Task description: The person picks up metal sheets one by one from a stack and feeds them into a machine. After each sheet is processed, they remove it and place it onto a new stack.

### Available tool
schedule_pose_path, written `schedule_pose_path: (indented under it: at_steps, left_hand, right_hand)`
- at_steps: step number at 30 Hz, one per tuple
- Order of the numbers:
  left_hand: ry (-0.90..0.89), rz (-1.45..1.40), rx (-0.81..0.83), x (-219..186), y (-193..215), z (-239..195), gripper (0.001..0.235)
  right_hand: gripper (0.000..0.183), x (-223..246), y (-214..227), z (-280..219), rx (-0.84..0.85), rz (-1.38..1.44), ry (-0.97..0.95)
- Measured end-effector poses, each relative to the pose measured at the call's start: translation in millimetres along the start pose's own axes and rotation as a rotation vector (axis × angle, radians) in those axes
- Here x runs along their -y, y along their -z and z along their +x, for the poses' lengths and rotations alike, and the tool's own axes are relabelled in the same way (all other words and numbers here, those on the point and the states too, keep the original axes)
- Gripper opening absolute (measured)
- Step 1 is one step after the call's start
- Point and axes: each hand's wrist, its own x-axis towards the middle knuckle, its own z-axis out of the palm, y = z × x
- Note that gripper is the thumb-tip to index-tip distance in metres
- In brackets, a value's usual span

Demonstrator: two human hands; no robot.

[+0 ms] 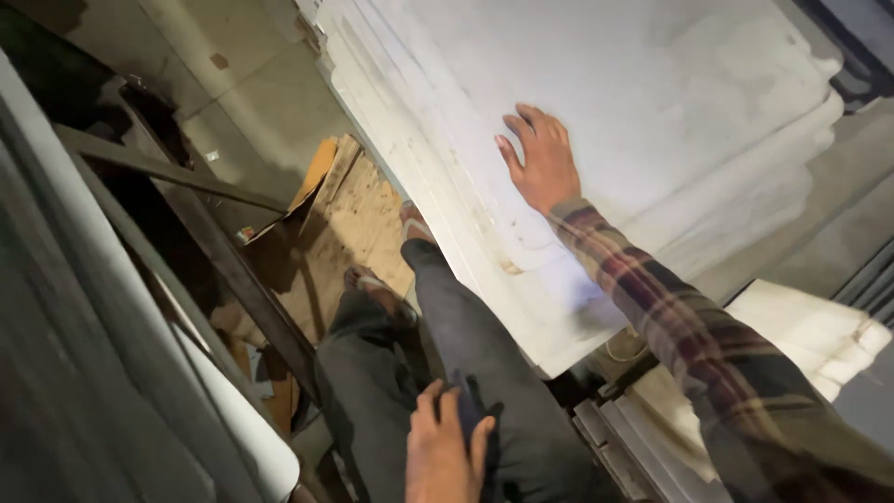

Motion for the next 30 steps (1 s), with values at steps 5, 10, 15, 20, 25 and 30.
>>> schedule_pose_path:
  at_steps: [5, 10, 15, 20, 25, 30]
  left_hand:
    - [-0.055, 0.034, 0.098, 18.7, -32.3, -14.5, 0.066]
    - [0.085, 0.068, 0.292, 48.8, -54.4, -1.7, 0.071]
    - [0.096, 0.02, 0.144, 38.7, -23.8, -1.8, 0.063]
    - [-0.061, -0.067, -0.108, 21.7, 13.4, 16.0, 0.05]
    - [-0.038, -0.368, -0.176, 3.7, 39.2, 42.1, 0.037]
    - [-0.116, -0.598, -0.265, -8.3, 29.8, 79.8, 0.029]
  right_hand:
    - [0.043, 8.0, -9.7, -8.1, -0.004, -0.04, -0.007]
    - [0.048, 27.4, -40.0, 6.0, 0.029, -0.061, -0.007]
    - [0.05, 80.6, -59.3, 18.2, -0.028, -0.048, -0.084]
    - [0.038, 99.5, -65.6, 19.1, -0.131, 0.396, -0.26]
    - [0.027, 61.2, -55.5, -81.4, -0.072, 1.112, -0.544]
    - [0.051, 85.6, 27.5, -146.7, 0.406, 0.979, -0.96]
